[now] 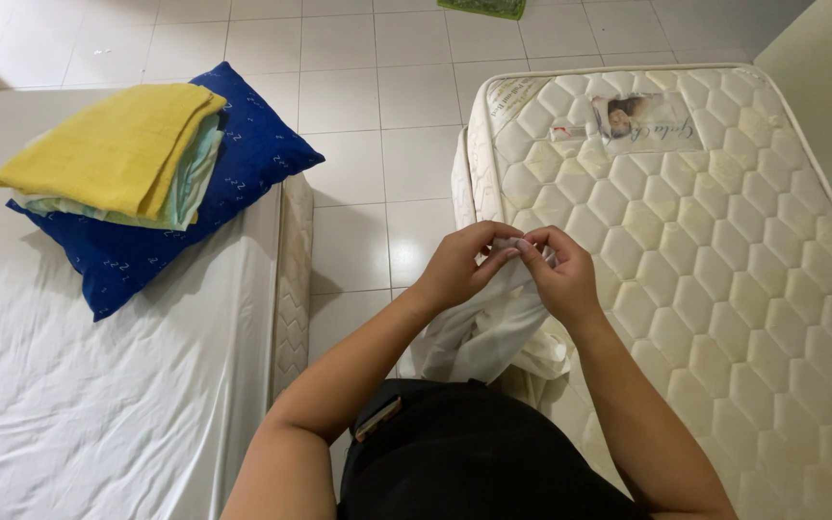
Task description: Folding a white pillowcase and placing it on a stack of linens on a bed.
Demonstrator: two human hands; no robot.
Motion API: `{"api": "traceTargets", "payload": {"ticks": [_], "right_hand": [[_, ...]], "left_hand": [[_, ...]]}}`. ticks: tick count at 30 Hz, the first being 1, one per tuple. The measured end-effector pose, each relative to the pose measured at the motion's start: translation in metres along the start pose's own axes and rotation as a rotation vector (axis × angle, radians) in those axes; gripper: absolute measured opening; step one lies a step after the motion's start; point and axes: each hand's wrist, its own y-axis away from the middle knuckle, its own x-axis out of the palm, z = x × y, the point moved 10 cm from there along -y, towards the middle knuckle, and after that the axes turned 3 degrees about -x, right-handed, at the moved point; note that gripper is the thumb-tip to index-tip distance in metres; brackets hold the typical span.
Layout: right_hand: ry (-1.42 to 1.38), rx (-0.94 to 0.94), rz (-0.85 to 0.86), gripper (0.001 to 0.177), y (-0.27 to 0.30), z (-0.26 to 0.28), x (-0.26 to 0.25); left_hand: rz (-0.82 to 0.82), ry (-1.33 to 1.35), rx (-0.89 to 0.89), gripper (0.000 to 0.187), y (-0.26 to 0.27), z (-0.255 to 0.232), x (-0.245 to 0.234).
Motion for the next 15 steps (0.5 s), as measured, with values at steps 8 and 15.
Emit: {"api": "traceTargets", "payload": {"ticks": [8,15], "right_hand": [[-0.074,0.043,0.118,0.023,-0.006,-0.003,0.017],[-0.126,0.084,0.216,0.014,-0.019,-0.028,0.044]], "left_hand": [[-0.036,-0.008,-0.036,0.024,0.008,0.008,0.003],[-0.101,-0.084,0.031,0.028,0.017,0.033,-0.01]]}}
